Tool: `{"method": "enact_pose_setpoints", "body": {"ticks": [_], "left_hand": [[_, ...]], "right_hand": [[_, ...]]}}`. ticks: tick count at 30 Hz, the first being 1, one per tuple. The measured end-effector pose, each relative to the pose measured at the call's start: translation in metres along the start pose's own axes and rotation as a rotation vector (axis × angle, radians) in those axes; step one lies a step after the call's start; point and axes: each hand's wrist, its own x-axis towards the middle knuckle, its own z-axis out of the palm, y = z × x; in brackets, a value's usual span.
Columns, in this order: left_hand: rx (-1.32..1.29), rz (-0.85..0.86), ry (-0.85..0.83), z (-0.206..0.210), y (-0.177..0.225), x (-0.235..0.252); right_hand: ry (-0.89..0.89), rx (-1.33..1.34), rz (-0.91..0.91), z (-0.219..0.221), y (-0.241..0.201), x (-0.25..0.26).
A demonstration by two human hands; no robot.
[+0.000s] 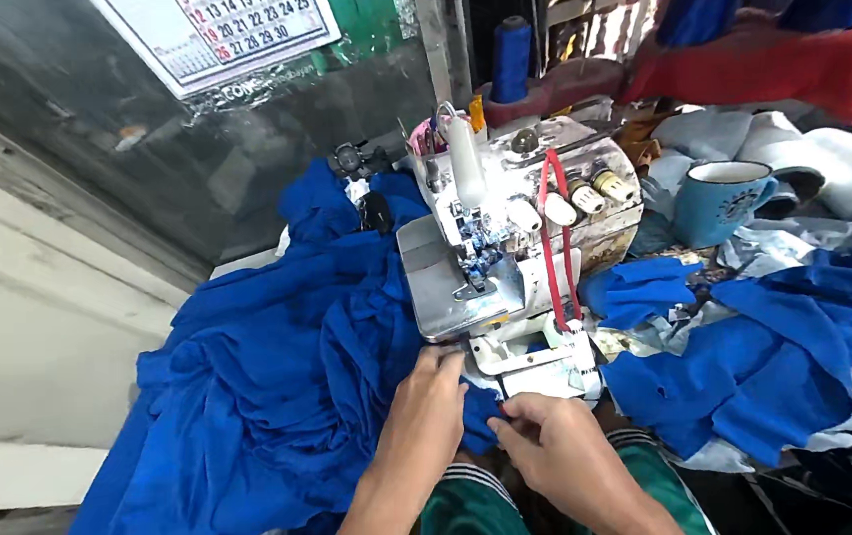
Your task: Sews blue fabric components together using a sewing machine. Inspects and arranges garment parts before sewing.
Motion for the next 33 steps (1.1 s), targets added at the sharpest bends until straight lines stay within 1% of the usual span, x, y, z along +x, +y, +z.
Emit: {"method": "enact_pose_setpoints", "body": {"ticks": [2,3,4,6,8,11,13,17,20,23,26,28,30,31,33], "left_hand": [[0.048,-0.050,-0.131,-0.006,0.005,0.002],[0.041,-0.043,-0.143,-0.007,0.004,0.002],[0.007,-0.012,-0.096,-0.005,0.000,-0.002],[-0.089,0.090,0.109,0.002,-0.010,-0.012],[-0.197,0.136,0.266,0.002,-0.014,-0.023],[-0.274,0.164,0.417,-0.008,-0.012,-0.037],[-0.305,0.188,0.461,-0.017,-0.014,-0.041],[-0.359,0.179,0.422,-0.032,-0.013,-0.044],[-0.334,0.166,0.422,-0.037,-0.007,-0.043],[-0.286,0.185,0.445,-0.042,-0.002,-0.044],[-0.220,0.186,0.528,-0.043,0.001,-0.043],[-0.189,0.131,0.541,-0.034,-0.001,-0.042],[-0.191,0.063,0.481,-0.018,-0.012,-0.038],[-0.219,0.041,0.421,-0.011,-0.019,-0.035],[-0.320,0.029,0.273,-0.016,-0.031,-0.029]], "right_hand": [[0.009,-0.044,-0.018,0.000,0.000,0.000],[0.025,-0.067,-0.040,0.000,0.000,0.000],[0.054,-0.087,-0.069,0.002,0.001,-0.001],[0.130,-0.081,-0.141,0.006,0.002,-0.005],[0.186,0.011,-0.186,0.009,0.002,-0.006],[0.193,0.235,-0.165,0.010,-0.006,-0.005],[0.194,0.267,-0.171,0.003,-0.015,-0.008],[0.171,0.211,-0.194,-0.016,-0.031,-0.011],[0.076,0.221,-0.183,-0.028,-0.042,-0.010],[-0.030,0.222,-0.182,-0.036,-0.043,-0.007],[-0.017,0.242,-0.178,-0.037,-0.043,-0.007],[-0.011,0.250,-0.162,-0.034,-0.041,-0.007],[-0.062,0.221,-0.117,-0.030,-0.034,-0.003],[-0.096,0.219,-0.096,-0.027,-0.030,0.000],[-0.119,0.249,-0.107,-0.027,-0.031,0.005]]}}
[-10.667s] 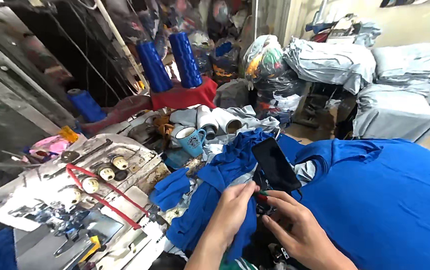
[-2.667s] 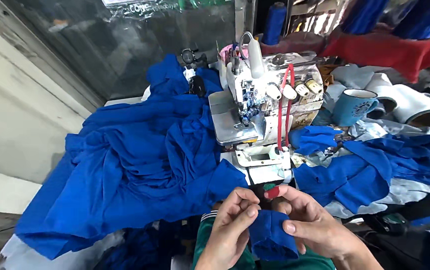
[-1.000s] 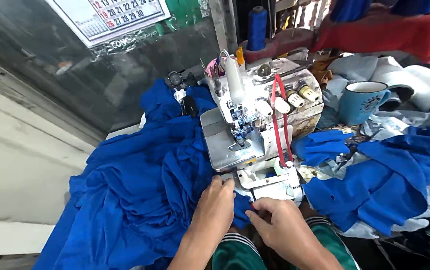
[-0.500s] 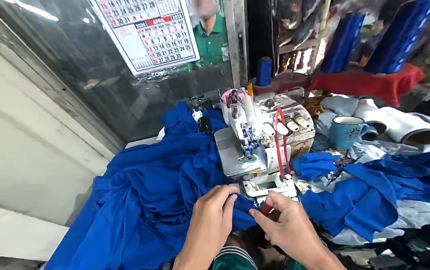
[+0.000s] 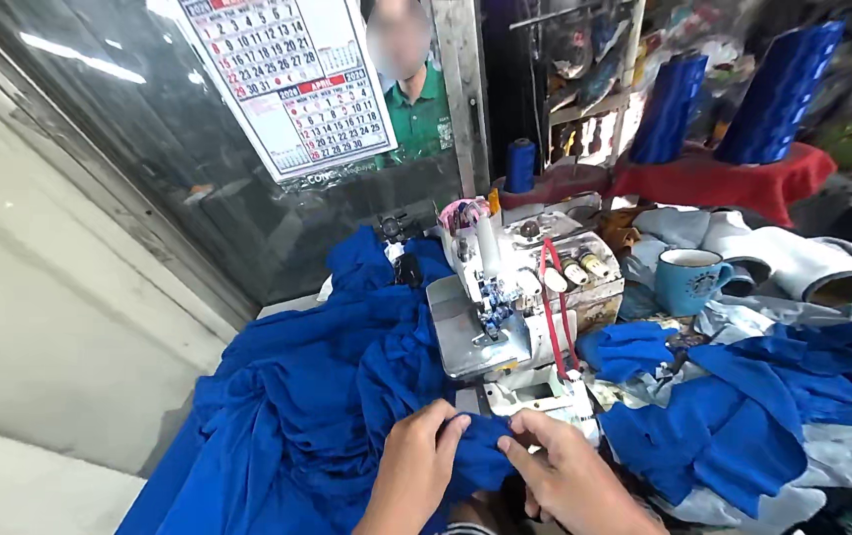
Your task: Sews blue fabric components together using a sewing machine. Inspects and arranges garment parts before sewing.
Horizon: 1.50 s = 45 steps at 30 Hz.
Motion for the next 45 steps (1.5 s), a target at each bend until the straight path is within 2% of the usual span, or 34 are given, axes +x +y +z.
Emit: {"method": "enact_pose_setpoints", "body": {"ticks": [2,3,6,9,10,11,14,16,21,23,26,28,31,36,38,41,45], "left_hand": [[-0.110,0.013,-0.074,-0.023,0.010,0.018],[-0.112,0.049,-0.051,-0.032,0.020,0.030],[0.062,0.091,0.009,-0.035,0.047,0.078],[0.253,-0.012,-0.232,-0.025,0.042,0.123],[0.283,-0.022,-0.258,-0.024,0.039,0.133],[0.312,-0.004,-0.225,-0.021,0.037,0.141],[0.374,0.131,0.052,0.002,0.028,0.151],[0.382,0.171,0.115,0.004,0.018,0.151],[0.335,0.306,0.043,-0.020,0.004,0.126],[0.332,0.406,-0.071,-0.029,0.011,0.123],[0.349,0.439,-0.309,-0.046,0.024,0.129],[0.340,0.447,-0.349,-0.048,0.025,0.137],[0.326,0.475,-0.297,-0.056,0.029,0.147],[0.315,0.518,-0.282,-0.067,0.035,0.147],[0.250,0.547,-0.236,-0.066,0.034,0.145],[0.151,0.545,-0.191,-0.058,0.030,0.142],[0.157,0.443,-0.170,-0.074,0.015,0.138]], "right_hand": [[0.056,0.061,-0.065,-0.009,-0.013,0.004],[0.101,0.099,-0.087,-0.016,-0.020,0.008],[0.241,0.191,-0.045,-0.031,-0.020,0.033],[0.302,0.293,0.044,-0.029,-0.006,0.049],[0.335,0.337,0.039,-0.027,-0.007,0.052],[0.381,0.368,0.032,-0.024,-0.010,0.058],[0.473,0.397,0.041,-0.017,-0.014,0.072],[0.445,0.400,0.065,-0.015,-0.017,0.072],[0.364,0.462,0.071,-0.015,-0.014,0.068],[0.343,0.458,0.069,-0.016,-0.011,0.069],[0.329,0.455,0.071,-0.019,-0.011,0.068],[0.328,0.458,0.078,-0.020,-0.012,0.070],[0.309,0.432,0.077,-0.023,-0.011,0.073],[0.488,-0.101,-0.202,-0.028,-0.011,0.075],[0.384,-0.125,-0.228,-0.035,-0.032,0.077],[0.148,0.045,-0.139,-0.045,-0.058,0.083],[0.123,-0.020,-0.085,-0.054,-0.064,0.079]]}}
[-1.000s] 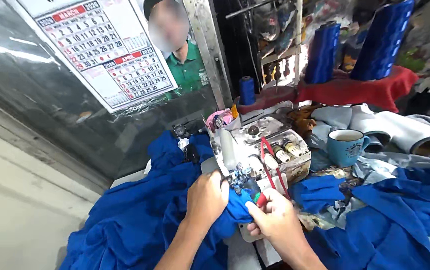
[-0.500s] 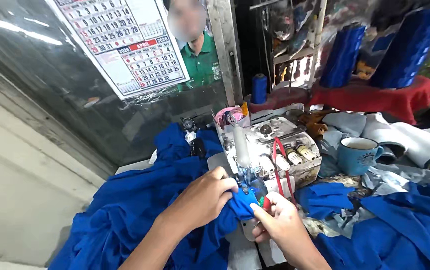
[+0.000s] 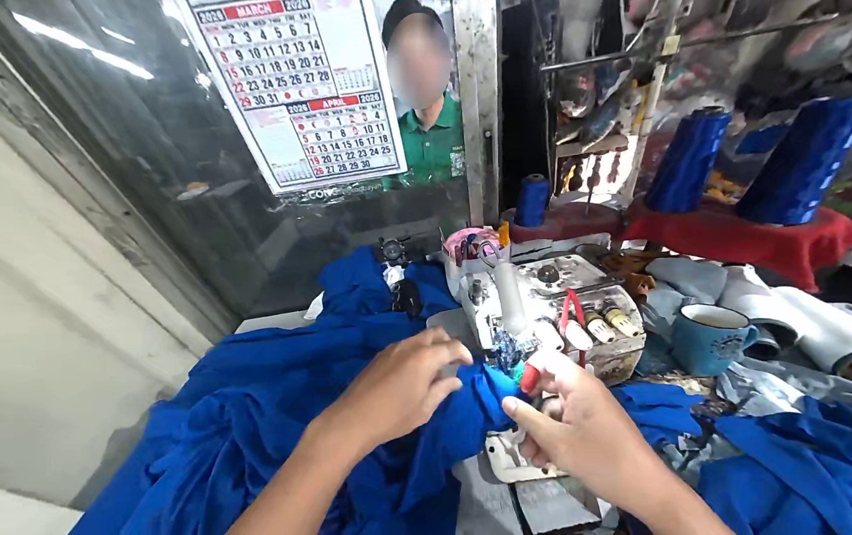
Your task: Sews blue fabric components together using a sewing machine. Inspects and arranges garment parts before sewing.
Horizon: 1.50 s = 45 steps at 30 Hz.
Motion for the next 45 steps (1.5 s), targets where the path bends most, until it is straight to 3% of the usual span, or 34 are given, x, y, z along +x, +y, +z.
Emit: {"method": "enact_pose_setpoints", "body": {"ticks": [3,6,8,10,15,17,19,21,23,25,28,30,32,33,35,37,40,41,44,45], "left_hand": [[-0.144,-0.109,0.144,-0.005,0.001,-0.006],[-0.322,-0.108,0.157,0.030,0.003,0.003],[-0.185,-0.027,0.043,0.043,-0.008,0.010],[-0.019,0.040,-0.078,0.035,-0.012,0.016],[0.284,0.150,-0.260,0.004,-0.006,0.027],[0.125,0.143,-0.187,-0.001,-0.010,0.022],[-0.221,0.120,-0.136,0.002,-0.010,0.013],[-0.448,0.084,-0.234,0.009,-0.005,0.004],[-0.489,0.024,-0.406,0.000,0.002,0.004],[-0.306,0.033,-0.492,-0.021,0.017,0.008],[-0.069,0.216,-0.354,-0.037,0.049,0.016],[-0.034,0.274,-0.102,-0.029,0.064,0.015],[-0.006,0.165,0.115,-0.016,0.065,-0.006],[0.016,0.059,0.143,-0.005,0.060,-0.026],[0.113,-0.106,0.062,0.023,0.044,-0.070],[0.311,-0.152,0.040,0.044,0.022,-0.099],[0.528,-0.181,0.157,0.014,-0.005,-0.100],[0.562,-0.204,0.115,0.002,-0.010,-0.097],[0.382,-0.339,-0.308,-0.029,-0.002,-0.082],[0.316,-0.295,-0.335,-0.034,0.003,-0.075]], "right_hand": [[-0.016,-0.004,-0.027,-0.002,0.012,0.003],[0.028,0.116,-0.278,0.003,0.012,-0.002],[0.063,0.090,-0.330,0.004,0.017,0.001],[0.045,0.024,-0.251,0.000,0.024,0.007],[-0.028,0.209,-0.256,-0.008,0.014,0.000],[-0.077,0.285,-0.227,-0.012,0.019,-0.005],[-0.136,0.439,-0.252,-0.016,0.025,-0.010],[-0.209,0.553,-0.265,-0.016,0.027,-0.016],[-0.271,0.555,-0.277,-0.016,0.022,-0.017],[-0.277,0.444,-0.242,-0.016,0.011,-0.016],[-0.244,0.192,0.005,-0.006,-0.006,0.001],[-0.340,0.315,0.063,0.000,-0.007,0.011],[-0.396,0.454,0.054,-0.005,-0.003,0.006],[-0.426,0.478,0.047,-0.012,0.003,0.001],[-0.386,0.518,0.046,-0.016,0.016,-0.008],[-0.217,0.545,0.033,-0.006,0.029,-0.012],[0.048,0.562,0.011,0.016,0.032,-0.011],[0.092,0.549,-0.001,0.022,0.032,-0.014],[0.157,0.376,-0.197,0.033,0.042,-0.027],[0.170,0.281,-0.293,0.034,0.050,-0.029]]}}
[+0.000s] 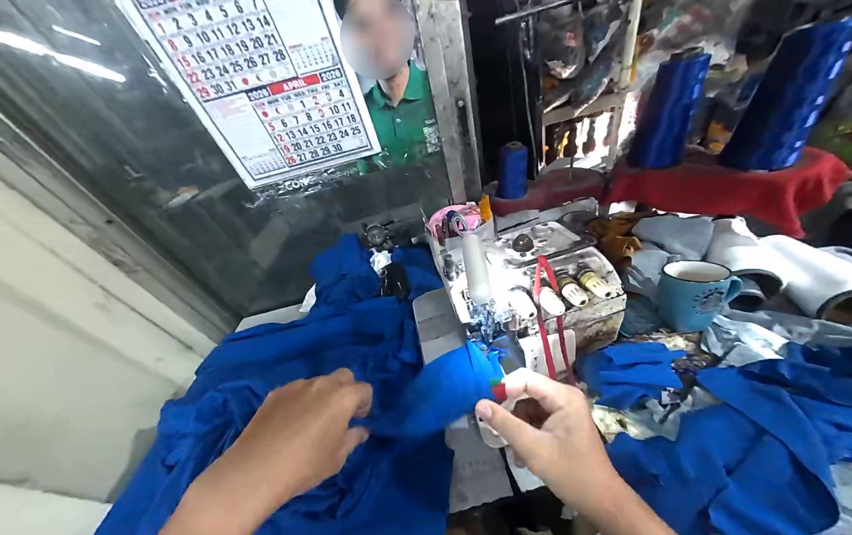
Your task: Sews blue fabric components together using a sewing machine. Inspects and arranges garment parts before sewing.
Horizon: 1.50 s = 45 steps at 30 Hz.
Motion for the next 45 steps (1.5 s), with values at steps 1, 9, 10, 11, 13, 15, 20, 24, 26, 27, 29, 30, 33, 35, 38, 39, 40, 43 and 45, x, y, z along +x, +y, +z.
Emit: {"method": "enact_pose_setpoints", "body": {"ticks": [1,9,10,11,13,15,20,24,26,27,29,30,33,35,38,39,40,43,45], "left_hand": [[-0.049,0.094,0.070,-0.004,0.008,0.006],[-0.114,0.576,0.127,-0.021,0.068,0.082],[-0.144,0.574,0.098,-0.023,0.063,0.084],[-0.193,0.563,0.068,-0.024,0.060,0.085],[-0.305,0.525,0.018,-0.020,0.057,0.083],[-0.393,0.482,0.032,-0.016,0.057,0.082],[-0.563,0.474,-0.030,-0.019,0.056,0.087],[-0.652,0.457,-0.272,-0.039,0.061,0.087],[-0.610,0.509,-0.403,-0.053,0.065,0.088],[-0.495,0.538,-0.409,-0.060,0.069,0.089],[-0.109,0.562,-0.289,-0.069,0.081,0.088],[0.053,0.555,-0.218,-0.071,0.085,0.086],[0.082,0.589,-0.027,-0.054,0.067,0.085],[-0.235,0.592,-0.080,-0.037,0.050,0.087],[-0.622,0.440,-0.344,-0.025,0.049,0.087],[-0.665,0.399,-0.407,-0.027,0.051,0.088],[-0.664,0.371,-0.437,-0.032,0.053,0.089],[-0.578,0.315,-0.467,-0.046,0.059,0.092],[-0.544,0.308,-0.484,-0.050,0.060,0.093]], "right_hand": [[-0.020,-0.076,-0.086,-0.003,0.006,-0.003],[-0.033,-0.232,-0.237,-0.013,0.012,0.004],[-0.012,-0.203,-0.215,-0.012,0.012,0.006],[0.003,-0.179,-0.190,-0.012,0.013,0.008],[0.005,-0.140,-0.136,-0.011,0.012,0.010],[-0.014,-0.106,-0.072,-0.010,0.009,0.012],[-0.080,-0.122,0.006,-0.010,0.003,0.013],[-0.235,-0.316,-0.127,-0.011,-0.011,0.009],[-0.287,-0.406,-0.249,-0.010,-0.021,0.006],[-0.297,-0.407,-0.273,-0.010,-0.022,0.007],[-0.281,-0.313,-0.228,-0.011,-0.014,0.009],[-0.244,-0.257,-0.181,-0.012,-0.007,0.008],[-0.054,-0.199,-0.061,-0.022,0.012,-0.003],[0.037,-0.174,-0.058,-0.030,0.020,-0.009],[0.012,-0.212,-0.091,-0.031,0.025,-0.007],[-0.025,-0.228,-0.107,-0.029,0.024,-0.001],[-0.059,-0.244,-0.126,-0.027,0.022,0.006],[-0.114,-0.303,-0.164,-0.023,0.019,0.024],[-0.122,-0.320,-0.180,-0.024,0.017,0.032]]}}
